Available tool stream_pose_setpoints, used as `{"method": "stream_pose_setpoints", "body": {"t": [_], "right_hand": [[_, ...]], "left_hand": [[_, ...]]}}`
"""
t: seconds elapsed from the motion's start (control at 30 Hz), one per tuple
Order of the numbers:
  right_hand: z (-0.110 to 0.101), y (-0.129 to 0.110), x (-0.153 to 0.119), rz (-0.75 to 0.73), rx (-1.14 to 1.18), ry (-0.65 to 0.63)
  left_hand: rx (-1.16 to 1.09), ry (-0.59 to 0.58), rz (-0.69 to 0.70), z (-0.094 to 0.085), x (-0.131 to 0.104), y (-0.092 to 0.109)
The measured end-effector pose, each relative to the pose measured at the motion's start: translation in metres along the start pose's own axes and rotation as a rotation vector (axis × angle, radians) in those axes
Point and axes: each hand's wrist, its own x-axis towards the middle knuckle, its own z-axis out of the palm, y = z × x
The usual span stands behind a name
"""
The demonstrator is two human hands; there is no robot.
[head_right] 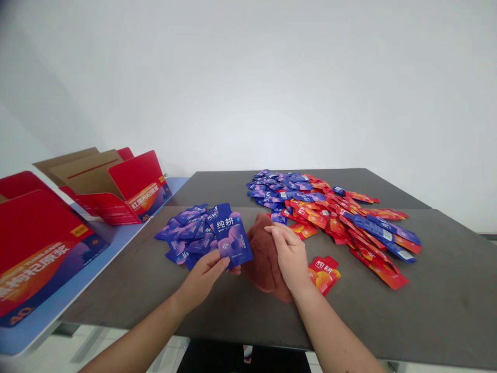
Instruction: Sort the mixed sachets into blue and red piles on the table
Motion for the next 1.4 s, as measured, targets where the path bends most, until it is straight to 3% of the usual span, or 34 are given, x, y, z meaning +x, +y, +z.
{"method": "stream_pose_setpoints", "body": {"t": [0.07,0.1,0.2,0.27,0.43,0.5,0.57,0.63,0.7,0.8,0.87,0.93,1.0,1.1,1.2,1.3,1.4], "right_hand": [[-0.003,0.001,-0.005,-0.137,0.016,0.072],[-0.002,0.001,-0.009,-0.217,0.024,0.000],[0.009,0.000,-0.019,-0.425,-0.007,-0.426],[0.018,0.002,-0.021,-0.470,-0.094,-0.565],[0.017,0.013,-0.003,-0.199,-0.403,-0.290],[0.011,0.016,0.005,-0.087,-0.431,-0.228],[0.008,0.016,0.010,-0.041,-0.378,-0.198],[0.008,0.015,0.010,-0.038,-0.313,-0.192],[0.010,0.014,0.008,-0.046,-0.281,-0.207],[0.012,0.015,0.006,-0.037,-0.268,-0.227],[0.012,0.015,0.006,-0.027,-0.260,-0.231],[0.012,0.015,0.006,-0.019,-0.256,-0.229],[0.013,0.016,0.007,-0.016,-0.247,-0.234],[0.019,0.015,0.004,-0.023,-0.195,-0.265],[0.027,0.015,-0.002,-0.009,-0.118,-0.288],[0.026,0.013,-0.004,0.028,-0.221,-0.301],[0.010,0.014,0.008,-0.028,-0.510,-0.316]], "left_hand": [[0.042,0.026,0.016,-0.002,0.001,-0.002],[0.034,0.030,0.020,-0.001,0.002,-0.003],[-0.116,0.013,-0.015,0.006,0.004,-0.008],[-0.168,-0.014,-0.066,0.011,0.002,-0.011],[-0.093,-0.146,-0.116,0.010,-0.012,-0.007],[-0.171,-0.113,-0.090,-0.001,-0.013,-0.004],[-0.187,-0.002,-0.062,-0.019,-0.003,-0.004],[0.029,0.120,-0.060,-0.044,0.015,-0.005],[0.526,0.177,-0.134,-0.070,0.037,-0.007],[0.788,0.241,-0.216,-0.102,0.058,-0.008],[0.866,0.313,-0.245,-0.109,0.060,-0.008],[0.949,0.383,-0.227,-0.102,0.055,-0.006],[0.959,0.349,-0.123,-0.083,0.046,-0.004],[0.734,0.091,0.109,-0.041,0.036,-0.004],[0.487,-0.153,0.208,0.003,0.035,-0.014],[0.331,-0.139,0.175,0.031,0.039,-0.034],[0.203,-0.107,0.146,0.037,0.044,-0.051]]}}
